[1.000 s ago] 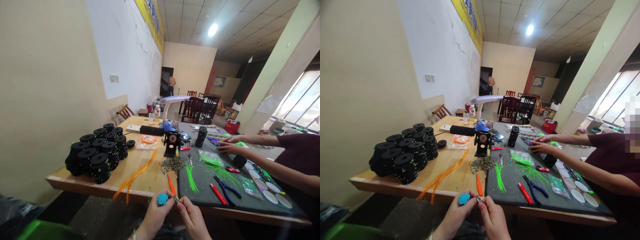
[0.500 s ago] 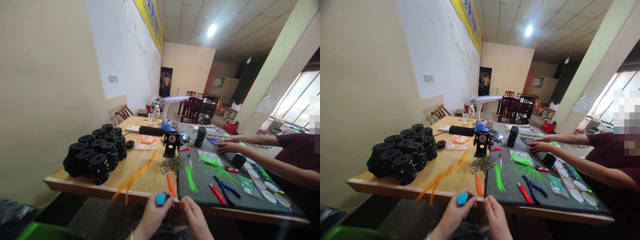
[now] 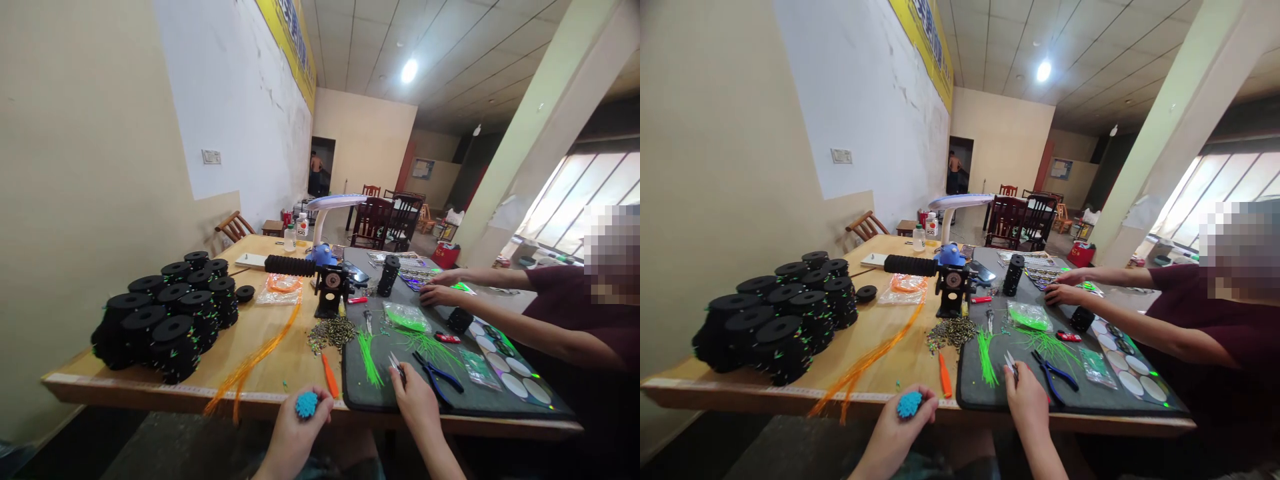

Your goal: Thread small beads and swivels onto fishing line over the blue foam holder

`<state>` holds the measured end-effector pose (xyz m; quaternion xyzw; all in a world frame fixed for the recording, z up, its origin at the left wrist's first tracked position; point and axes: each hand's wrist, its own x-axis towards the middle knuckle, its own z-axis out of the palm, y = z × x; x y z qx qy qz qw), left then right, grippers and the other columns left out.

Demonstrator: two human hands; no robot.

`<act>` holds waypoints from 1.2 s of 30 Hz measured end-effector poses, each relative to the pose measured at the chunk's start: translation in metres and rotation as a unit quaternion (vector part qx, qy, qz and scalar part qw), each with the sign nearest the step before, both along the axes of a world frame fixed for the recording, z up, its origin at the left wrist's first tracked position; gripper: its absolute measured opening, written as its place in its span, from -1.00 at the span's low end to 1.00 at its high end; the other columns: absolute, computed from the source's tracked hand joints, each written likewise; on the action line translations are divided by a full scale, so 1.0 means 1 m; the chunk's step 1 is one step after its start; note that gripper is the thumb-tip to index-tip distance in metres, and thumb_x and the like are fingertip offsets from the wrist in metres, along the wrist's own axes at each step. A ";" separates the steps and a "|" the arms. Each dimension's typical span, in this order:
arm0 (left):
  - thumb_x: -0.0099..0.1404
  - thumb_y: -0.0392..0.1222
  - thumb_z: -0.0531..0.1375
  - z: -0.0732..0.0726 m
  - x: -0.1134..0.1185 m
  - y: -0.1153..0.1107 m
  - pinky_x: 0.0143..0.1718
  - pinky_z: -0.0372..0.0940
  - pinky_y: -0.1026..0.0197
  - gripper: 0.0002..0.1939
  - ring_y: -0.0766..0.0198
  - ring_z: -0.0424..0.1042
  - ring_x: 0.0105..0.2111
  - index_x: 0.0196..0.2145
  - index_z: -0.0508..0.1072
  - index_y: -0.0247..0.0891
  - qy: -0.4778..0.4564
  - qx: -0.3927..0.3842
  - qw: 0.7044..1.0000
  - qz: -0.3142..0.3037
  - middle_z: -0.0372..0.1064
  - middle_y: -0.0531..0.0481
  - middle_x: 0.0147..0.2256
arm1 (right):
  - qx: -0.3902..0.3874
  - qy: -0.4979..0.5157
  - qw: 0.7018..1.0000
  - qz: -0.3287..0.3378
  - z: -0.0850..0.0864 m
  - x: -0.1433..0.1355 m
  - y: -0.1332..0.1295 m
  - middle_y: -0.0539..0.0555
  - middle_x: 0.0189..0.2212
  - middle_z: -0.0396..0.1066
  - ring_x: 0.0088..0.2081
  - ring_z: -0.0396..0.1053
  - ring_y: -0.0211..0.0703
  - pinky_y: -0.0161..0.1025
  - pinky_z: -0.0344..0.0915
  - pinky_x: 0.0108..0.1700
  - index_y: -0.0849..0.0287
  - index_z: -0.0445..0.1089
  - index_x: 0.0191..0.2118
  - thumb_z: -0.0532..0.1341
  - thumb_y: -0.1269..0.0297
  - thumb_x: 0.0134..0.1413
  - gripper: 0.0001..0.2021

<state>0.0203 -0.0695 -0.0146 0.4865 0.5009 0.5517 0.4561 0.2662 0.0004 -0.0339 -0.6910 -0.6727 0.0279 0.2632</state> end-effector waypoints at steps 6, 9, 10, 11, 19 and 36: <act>0.07 0.16 0.29 -0.005 0.001 0.001 -0.47 0.22 0.30 -0.60 0.24 0.33 -0.55 -0.53 0.44 -0.26 -0.006 0.008 1.000 0.017 0.35 0.05 -0.62 | 0.016 -0.064 0.998 -0.011 0.000 0.016 0.015 0.26 -0.17 0.51 -0.16 0.48 -0.01 -0.24 0.30 -0.16 0.26 0.45 -0.10 0.05 0.34 0.16 -0.71; 0.05 0.19 0.30 -0.004 -0.002 0.001 -0.49 0.23 0.30 -0.59 0.24 0.32 -0.56 -0.53 0.44 -0.26 -0.001 0.003 1.000 0.016 0.34 0.05 -0.63 | 0.026 -0.071 0.997 -0.014 0.005 0.025 0.011 0.22 -0.16 0.51 -0.13 0.45 -0.05 -0.25 0.26 -0.10 0.23 0.46 -0.10 -0.01 0.40 0.21 -0.68; 0.05 0.19 0.29 -0.004 -0.002 0.001 -0.50 0.23 0.30 -0.58 0.24 0.32 -0.56 -0.53 0.44 -0.26 0.003 0.003 1.000 0.011 0.34 0.05 -0.62 | 0.028 -0.073 0.997 -0.019 0.007 0.030 0.009 0.22 -0.18 0.51 -0.14 0.44 -0.04 -0.24 0.26 -0.11 0.23 0.48 -0.13 -0.01 0.41 0.21 -0.69; 0.05 0.21 0.29 -0.004 -0.003 0.000 -0.50 0.23 0.30 -0.57 0.25 0.31 -0.57 -0.53 0.44 -0.26 0.006 0.002 1.000 0.005 0.34 0.05 -0.63 | 0.027 -0.074 0.997 -0.024 0.009 0.034 0.008 0.22 -0.21 0.51 -0.17 0.44 -0.03 -0.23 0.25 -0.12 0.23 0.49 -0.17 0.01 0.42 0.19 -0.70; 0.04 0.21 0.29 -0.002 -0.001 0.000 -0.49 0.23 0.30 -0.57 0.25 0.30 -0.56 -0.53 0.44 -0.26 -0.004 -0.010 1.000 0.002 0.34 0.06 -0.62 | 0.028 -0.016 0.999 -0.032 0.016 0.045 0.017 0.25 -0.44 0.47 -0.31 0.43 0.04 -0.19 0.23 -0.28 0.20 0.41 -0.48 0.08 0.37 0.06 -0.80; 0.19 -0.02 0.25 0.009 -0.006 -0.001 -0.46 0.23 0.33 -0.75 0.27 0.33 -0.53 -0.46 0.42 -0.26 0.016 0.025 0.999 -0.022 0.36 0.05 -0.58 | -0.212 0.582 0.749 0.236 0.001 -0.076 -0.053 -0.09 -0.53 0.29 -0.56 0.22 -0.32 -0.38 0.15 -0.50 0.13 0.27 -0.20 0.27 -0.18 -0.05 -0.51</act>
